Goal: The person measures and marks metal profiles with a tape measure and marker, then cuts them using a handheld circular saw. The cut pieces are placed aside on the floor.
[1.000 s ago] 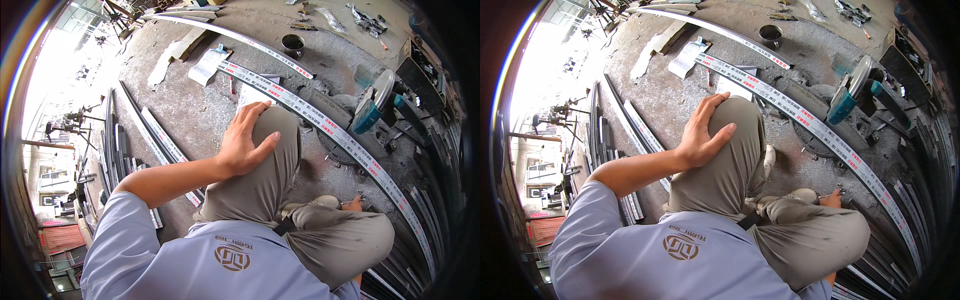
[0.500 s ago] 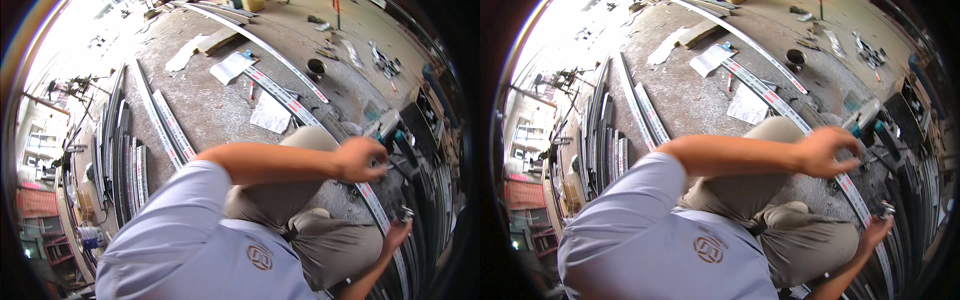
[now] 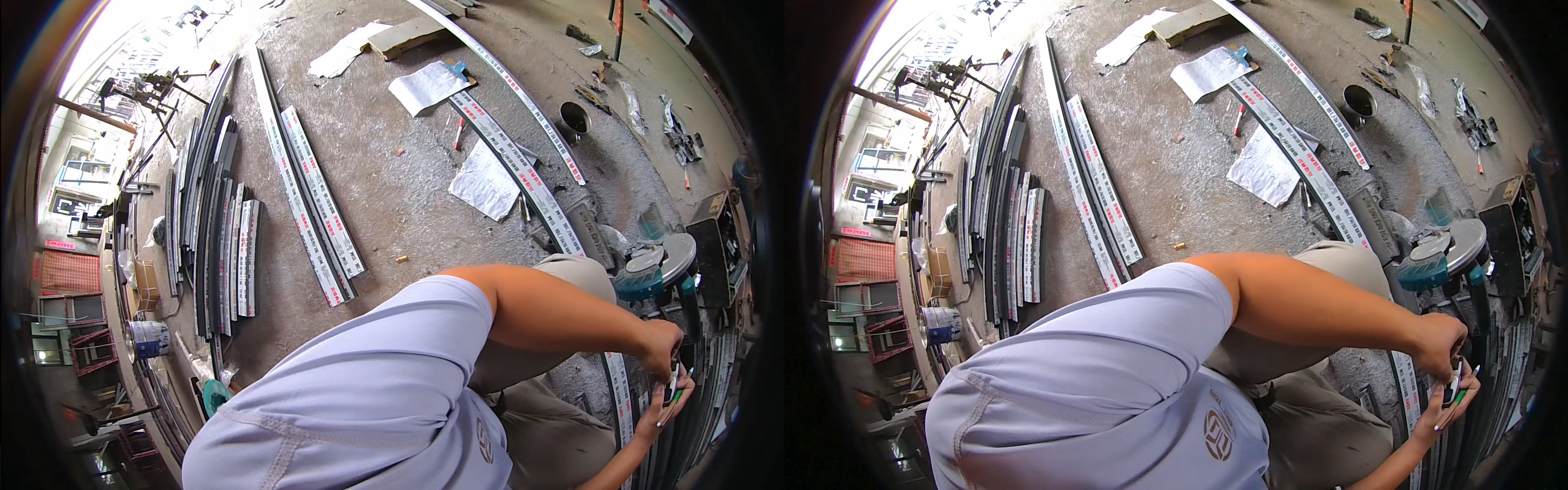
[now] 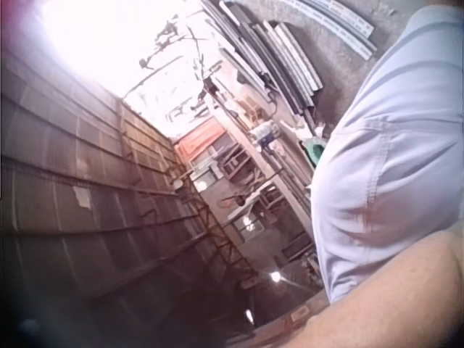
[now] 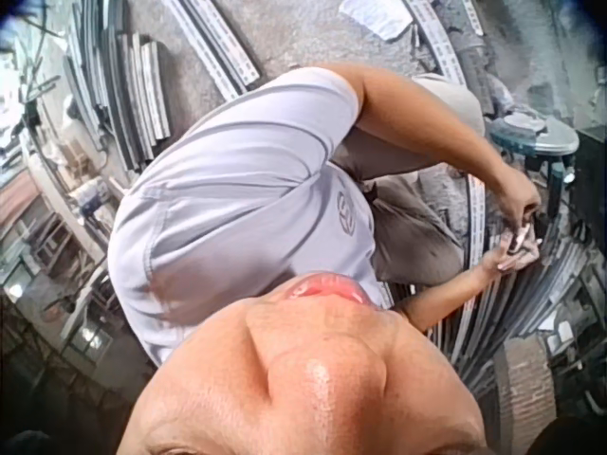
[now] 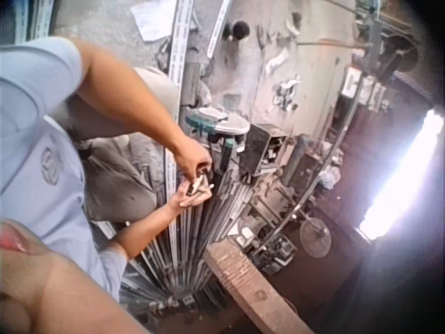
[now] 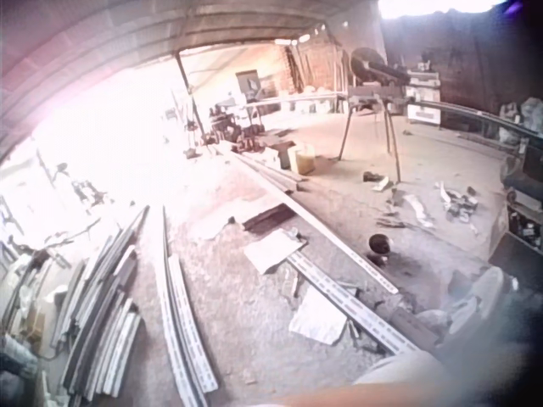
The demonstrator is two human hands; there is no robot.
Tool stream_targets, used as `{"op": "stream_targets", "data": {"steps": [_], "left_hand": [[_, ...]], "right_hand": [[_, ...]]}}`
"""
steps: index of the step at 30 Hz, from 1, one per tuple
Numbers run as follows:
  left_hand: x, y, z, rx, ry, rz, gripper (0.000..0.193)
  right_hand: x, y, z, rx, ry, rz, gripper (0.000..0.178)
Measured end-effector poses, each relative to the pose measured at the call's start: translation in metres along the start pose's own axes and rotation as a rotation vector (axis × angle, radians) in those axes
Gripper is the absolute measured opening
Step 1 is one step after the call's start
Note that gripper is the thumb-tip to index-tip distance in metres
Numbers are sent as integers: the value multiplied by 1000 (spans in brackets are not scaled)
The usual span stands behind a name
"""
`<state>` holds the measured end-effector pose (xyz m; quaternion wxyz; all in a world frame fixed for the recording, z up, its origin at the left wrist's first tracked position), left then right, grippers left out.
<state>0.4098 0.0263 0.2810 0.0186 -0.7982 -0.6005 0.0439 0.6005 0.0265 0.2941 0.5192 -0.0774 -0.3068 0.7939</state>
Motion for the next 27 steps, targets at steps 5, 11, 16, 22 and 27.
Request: {"op": "stream_targets", "data": {"steps": [5, 11, 16, 22, 27], "left_hand": [[-6, -29, -5, -85, 26, 41, 39], [-17, -194, 34, -566, 138, -206, 18], [-100, -401, 203, -686, -175, -687, 18], [-203, -522, 327, -785, -268, -1334, 24], [-183, -478, 401, -470, -423, -1322, 41]], "right_hand": [[12, 15, -4, -230, -26, 104, 47], [-3, -4, -77, -340, 234, 200, 34], [-79, -34, -157, -469, 405, 240, 24], [-117, -62, -223, -682, 518, 184, 33], [-86, 5, -277, -671, 495, 228, 44]]}}
Point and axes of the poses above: each hand's wrist, its own x-axis towards the middle knuckle, its own y-axis out of the palm, z = x × y, the point moved 7 cm from there along x, towards the middle knuckle
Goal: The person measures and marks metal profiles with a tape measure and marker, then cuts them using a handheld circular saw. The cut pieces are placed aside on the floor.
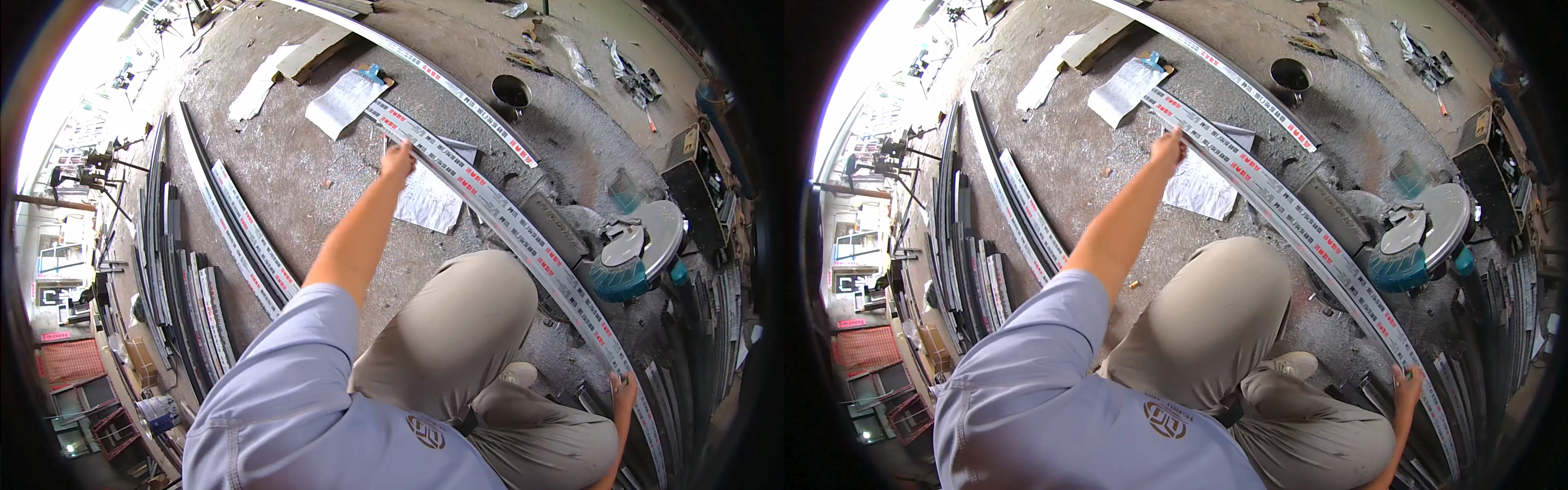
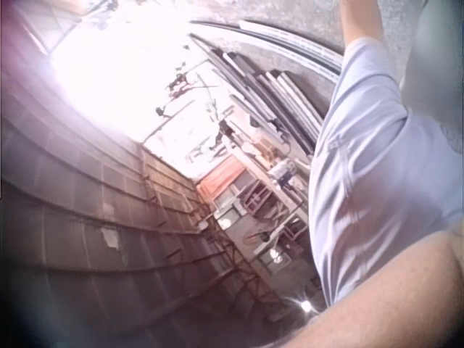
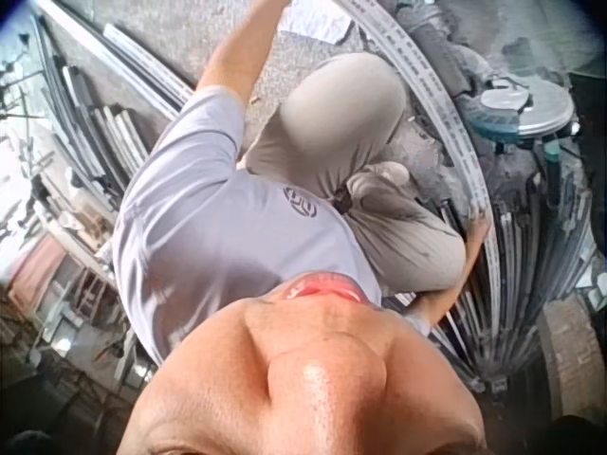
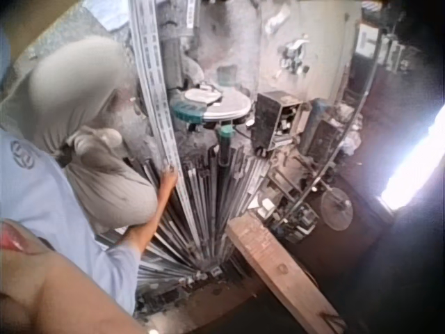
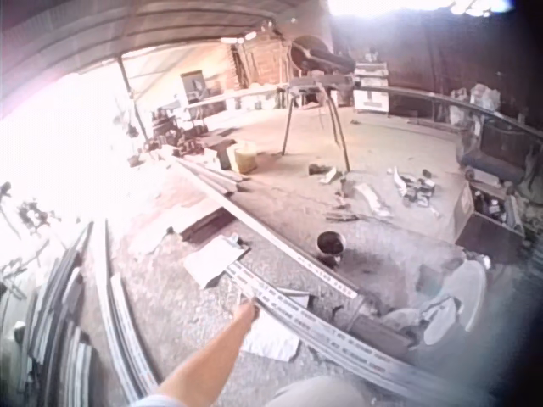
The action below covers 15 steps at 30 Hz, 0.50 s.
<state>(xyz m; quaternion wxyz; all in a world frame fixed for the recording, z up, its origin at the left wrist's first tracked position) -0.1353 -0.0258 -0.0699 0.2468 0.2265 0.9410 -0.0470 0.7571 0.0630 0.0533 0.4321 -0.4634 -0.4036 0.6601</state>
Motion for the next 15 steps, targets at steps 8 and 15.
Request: {"op": "stream_targets", "data": {"steps": [8, 15], "left_hand": [[-58, 71, 72, 307, 72, 185, 48], [-64, 88, 75, 404, 86, 253, 50]], "right_hand": [[61, 76, 117, 15, -28, -16, 52], [55, 62, 120, 18, 41, 3, 53]]}}
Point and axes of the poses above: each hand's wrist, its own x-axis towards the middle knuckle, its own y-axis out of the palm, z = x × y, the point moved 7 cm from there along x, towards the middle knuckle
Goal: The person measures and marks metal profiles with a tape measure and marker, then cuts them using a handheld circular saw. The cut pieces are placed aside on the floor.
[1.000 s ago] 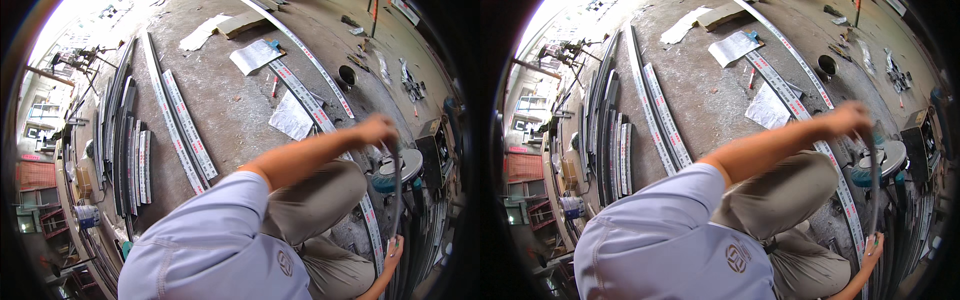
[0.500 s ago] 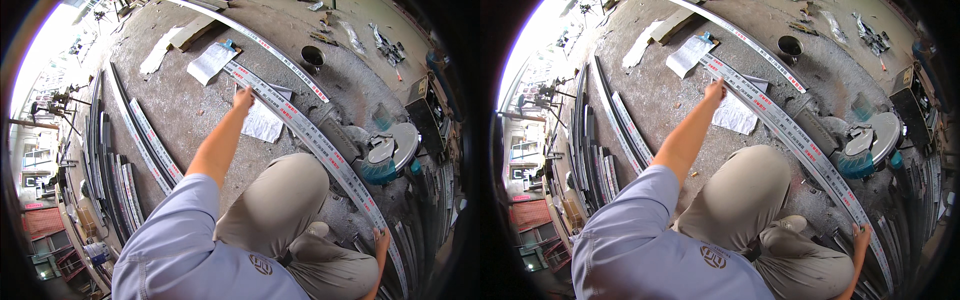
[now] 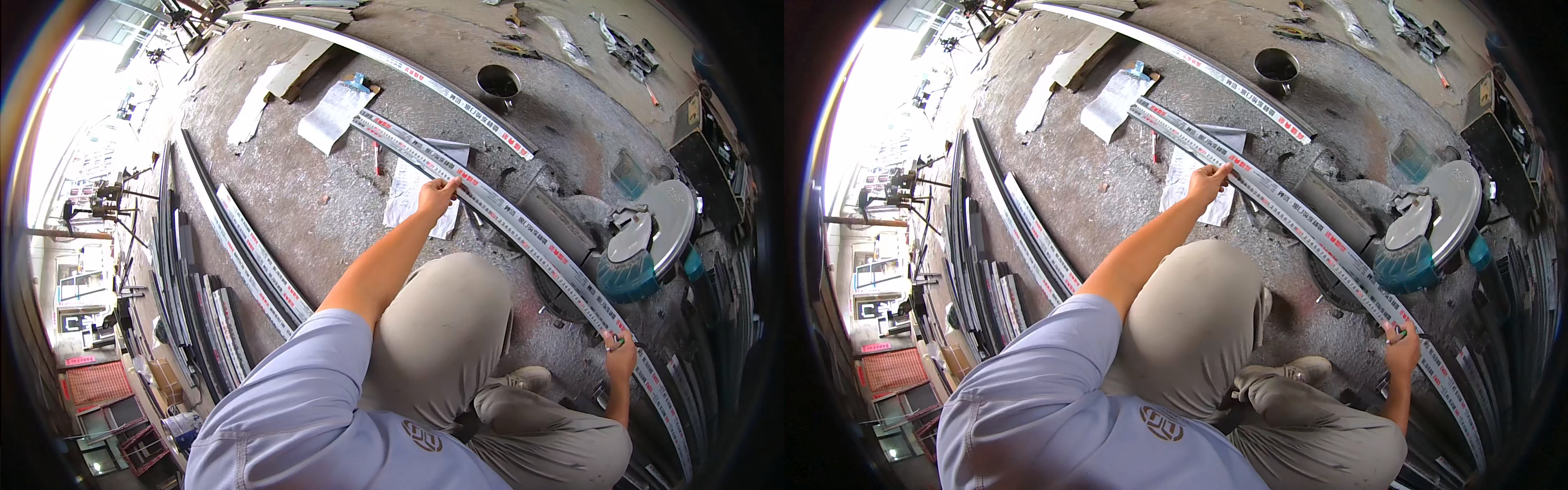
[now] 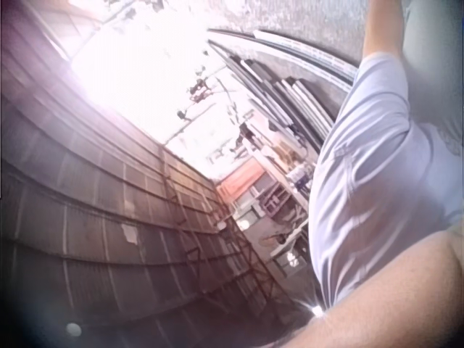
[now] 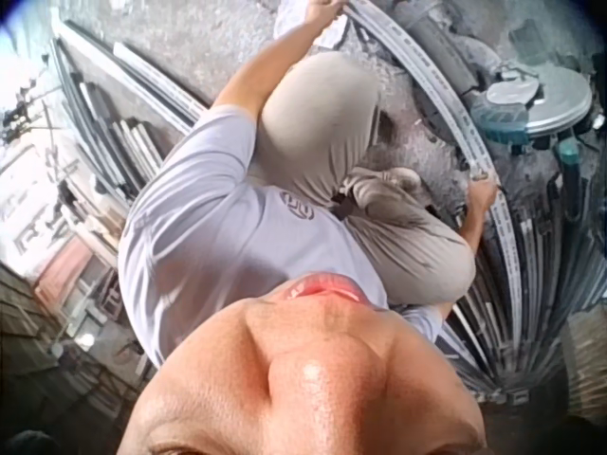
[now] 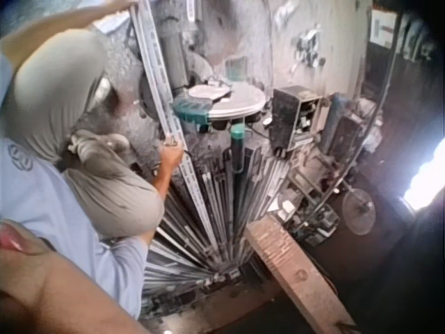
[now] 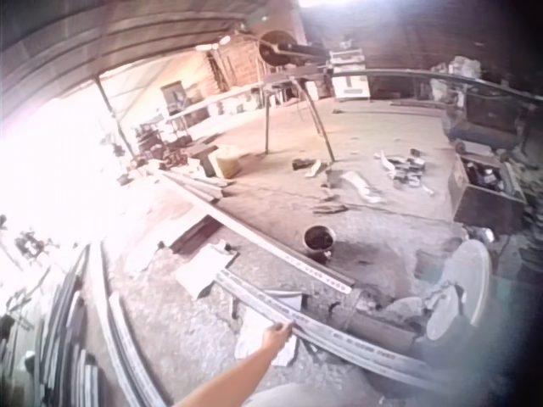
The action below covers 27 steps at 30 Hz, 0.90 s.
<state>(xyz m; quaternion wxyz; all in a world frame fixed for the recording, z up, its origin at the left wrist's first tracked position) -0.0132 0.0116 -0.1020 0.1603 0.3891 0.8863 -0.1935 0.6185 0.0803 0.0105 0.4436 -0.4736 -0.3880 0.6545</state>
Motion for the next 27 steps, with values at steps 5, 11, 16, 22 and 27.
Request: {"op": "stream_targets", "data": {"steps": [5, 11, 16, 22, 27], "left_hand": [[20, 0, 17, 164, 26, -4, 54], [10, -2, -39, 862, 346, 70, 50], [-99, 100, -104, 824, 551, 719, 34], [-215, 196, -121, 1311, 823, 1357, 49], [-289, 302, -56, 1351, 1241, 1154, 80]], "right_hand": [[3, -3, 3, 90, 0, -51, 48], [8, -2, -17, 69, 77, -175, 69], [-7, -14, -71, -58, 190, -176, 64], [-5, -10, -94, -11, 197, -191, 66], [2, -6, -101, 5, 227, -154, 65]]}}
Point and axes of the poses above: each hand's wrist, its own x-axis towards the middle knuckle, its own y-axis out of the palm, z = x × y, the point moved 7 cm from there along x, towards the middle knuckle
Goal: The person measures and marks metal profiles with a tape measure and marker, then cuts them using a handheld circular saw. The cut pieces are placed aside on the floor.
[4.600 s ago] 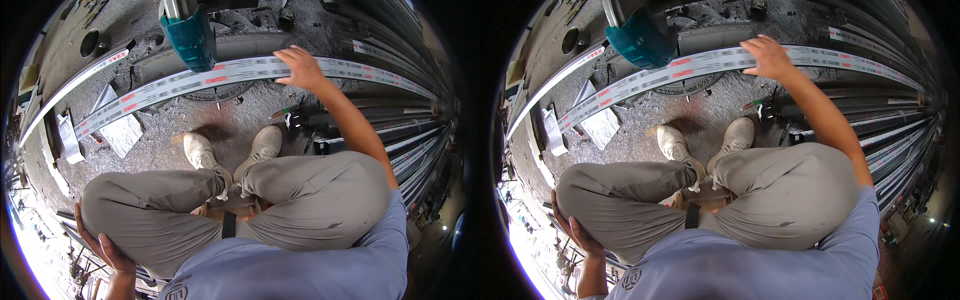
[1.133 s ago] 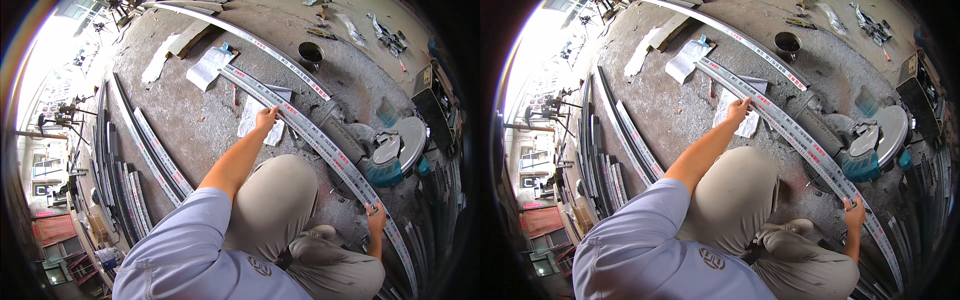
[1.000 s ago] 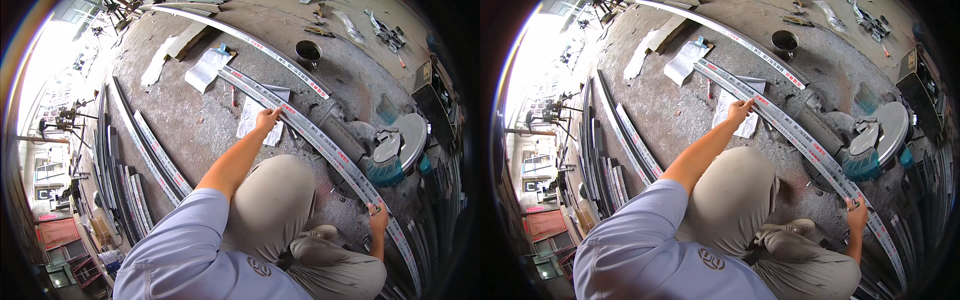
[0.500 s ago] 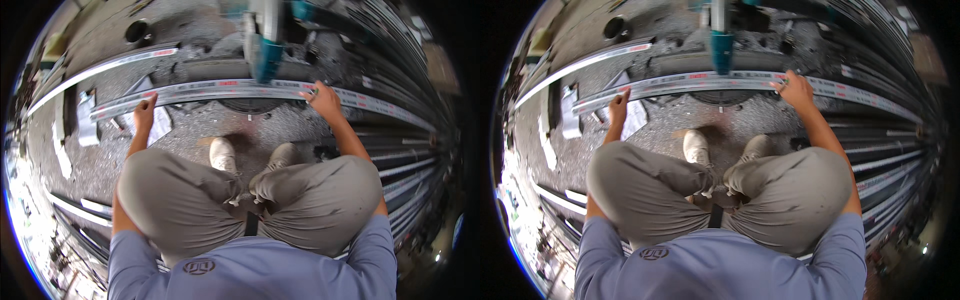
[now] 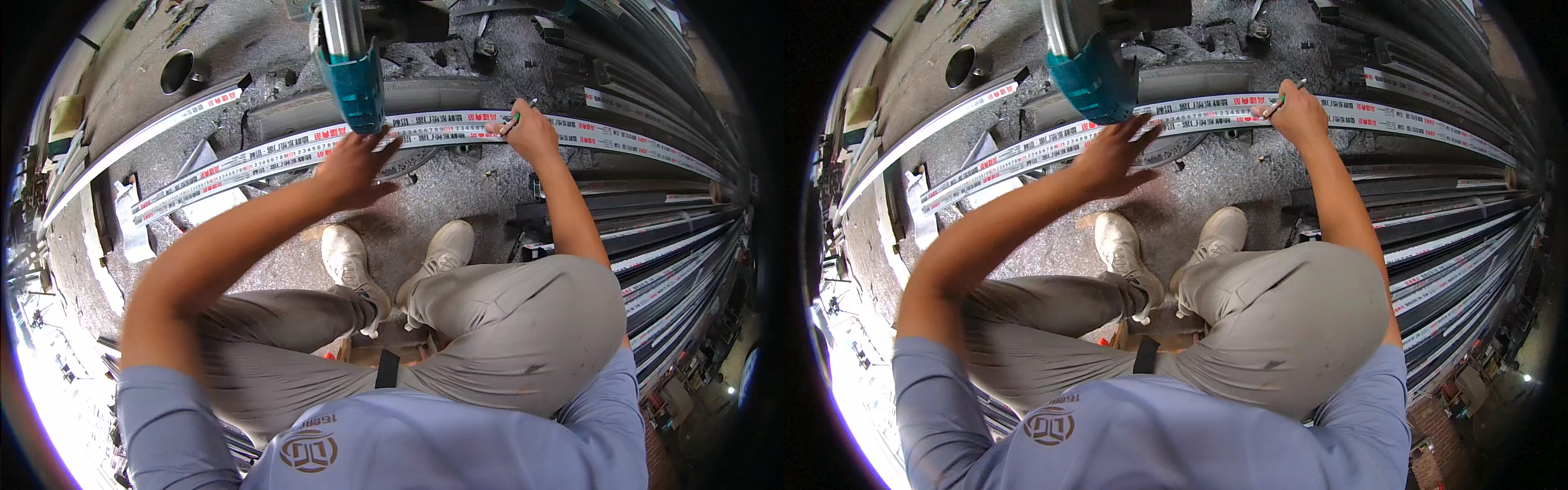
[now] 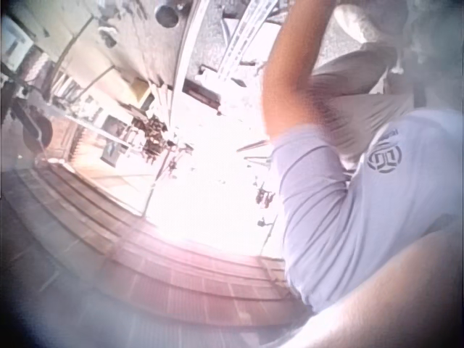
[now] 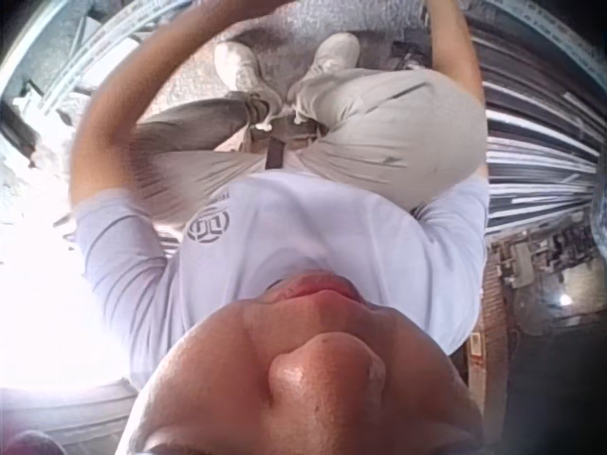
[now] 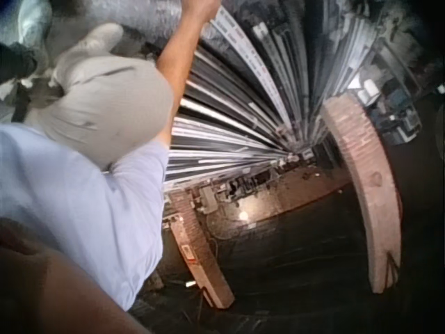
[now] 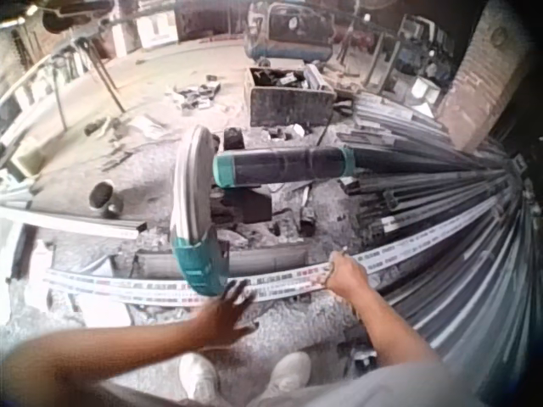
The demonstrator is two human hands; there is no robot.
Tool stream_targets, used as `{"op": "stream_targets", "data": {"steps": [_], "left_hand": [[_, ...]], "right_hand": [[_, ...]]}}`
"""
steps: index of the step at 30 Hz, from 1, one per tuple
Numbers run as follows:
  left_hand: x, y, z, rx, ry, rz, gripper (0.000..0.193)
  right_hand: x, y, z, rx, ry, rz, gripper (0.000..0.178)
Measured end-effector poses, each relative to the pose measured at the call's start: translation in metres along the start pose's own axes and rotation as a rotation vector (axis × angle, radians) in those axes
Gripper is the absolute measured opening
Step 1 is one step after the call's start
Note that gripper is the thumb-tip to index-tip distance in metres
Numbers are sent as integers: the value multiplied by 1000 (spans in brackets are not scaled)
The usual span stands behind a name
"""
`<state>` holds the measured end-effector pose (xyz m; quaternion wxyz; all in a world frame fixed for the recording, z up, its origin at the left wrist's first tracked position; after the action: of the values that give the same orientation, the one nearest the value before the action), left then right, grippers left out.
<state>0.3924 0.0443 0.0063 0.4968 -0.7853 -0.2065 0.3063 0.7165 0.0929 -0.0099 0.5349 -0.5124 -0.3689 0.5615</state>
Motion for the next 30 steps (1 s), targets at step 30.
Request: {"op": "stream_targets", "data": {"steps": [30], "left_hand": [[62, 44, -1, 10, -59, -413, 66]], "right_hand": [[21, 45, 53, 1232, -240, 54, 28]]}}
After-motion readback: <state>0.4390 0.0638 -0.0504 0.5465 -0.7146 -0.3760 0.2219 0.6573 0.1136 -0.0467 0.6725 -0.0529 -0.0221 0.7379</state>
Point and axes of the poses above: each hand's wrist, its own x-axis towards the middle knuckle, its own y-axis out of the palm, z = x × y, the point moved 7 cm from there along x, towards the middle knuckle
